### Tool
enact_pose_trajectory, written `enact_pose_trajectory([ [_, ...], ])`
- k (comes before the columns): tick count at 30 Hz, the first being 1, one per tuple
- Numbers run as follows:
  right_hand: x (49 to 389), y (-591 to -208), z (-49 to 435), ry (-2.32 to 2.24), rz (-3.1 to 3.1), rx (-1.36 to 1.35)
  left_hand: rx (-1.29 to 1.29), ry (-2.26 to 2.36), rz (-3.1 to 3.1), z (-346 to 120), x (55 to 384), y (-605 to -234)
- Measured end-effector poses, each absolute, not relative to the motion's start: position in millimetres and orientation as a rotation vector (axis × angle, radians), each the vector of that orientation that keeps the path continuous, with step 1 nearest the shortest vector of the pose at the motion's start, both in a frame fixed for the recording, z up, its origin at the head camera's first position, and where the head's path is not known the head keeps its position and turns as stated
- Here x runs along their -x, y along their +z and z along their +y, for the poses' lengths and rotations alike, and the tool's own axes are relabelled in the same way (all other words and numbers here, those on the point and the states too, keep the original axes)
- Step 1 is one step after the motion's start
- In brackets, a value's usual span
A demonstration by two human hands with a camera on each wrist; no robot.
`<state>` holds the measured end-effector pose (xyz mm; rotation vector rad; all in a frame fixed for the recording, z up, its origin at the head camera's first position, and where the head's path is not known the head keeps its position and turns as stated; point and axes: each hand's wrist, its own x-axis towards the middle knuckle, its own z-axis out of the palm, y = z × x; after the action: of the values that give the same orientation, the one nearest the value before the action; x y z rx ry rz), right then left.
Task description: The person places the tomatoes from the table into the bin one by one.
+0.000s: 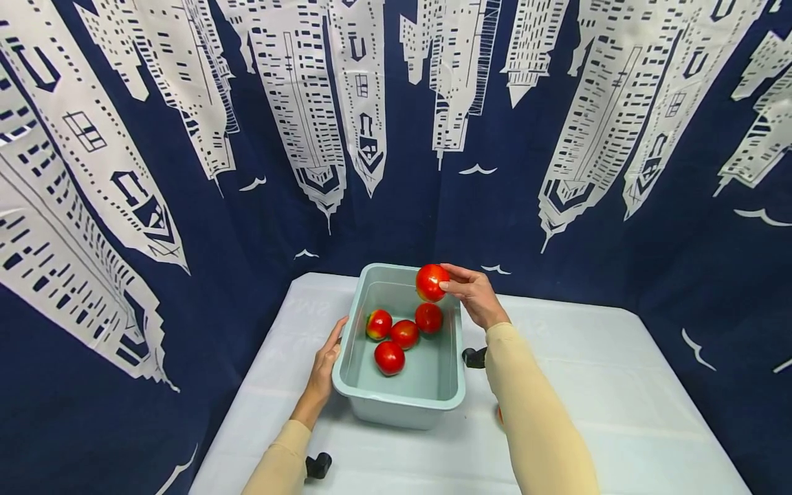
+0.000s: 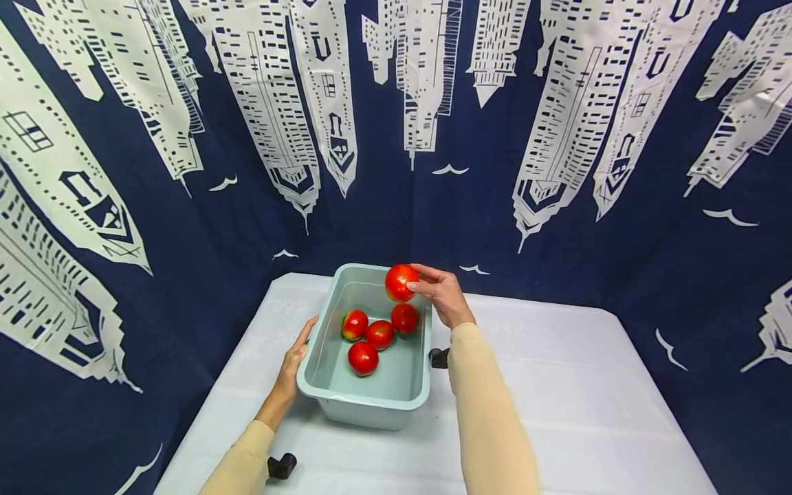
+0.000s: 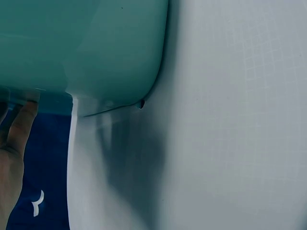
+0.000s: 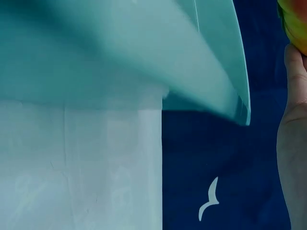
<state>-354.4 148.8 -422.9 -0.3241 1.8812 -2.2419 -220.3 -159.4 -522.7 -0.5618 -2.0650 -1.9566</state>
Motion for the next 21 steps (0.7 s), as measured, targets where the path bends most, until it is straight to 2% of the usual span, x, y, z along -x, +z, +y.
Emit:
enact_pose_trajectory([
  [21,353.4,-421.5,139.6,-2.311,1.855,0.275,0.544,-1.956,-2.073,-160.8,220.8,-522.2],
])
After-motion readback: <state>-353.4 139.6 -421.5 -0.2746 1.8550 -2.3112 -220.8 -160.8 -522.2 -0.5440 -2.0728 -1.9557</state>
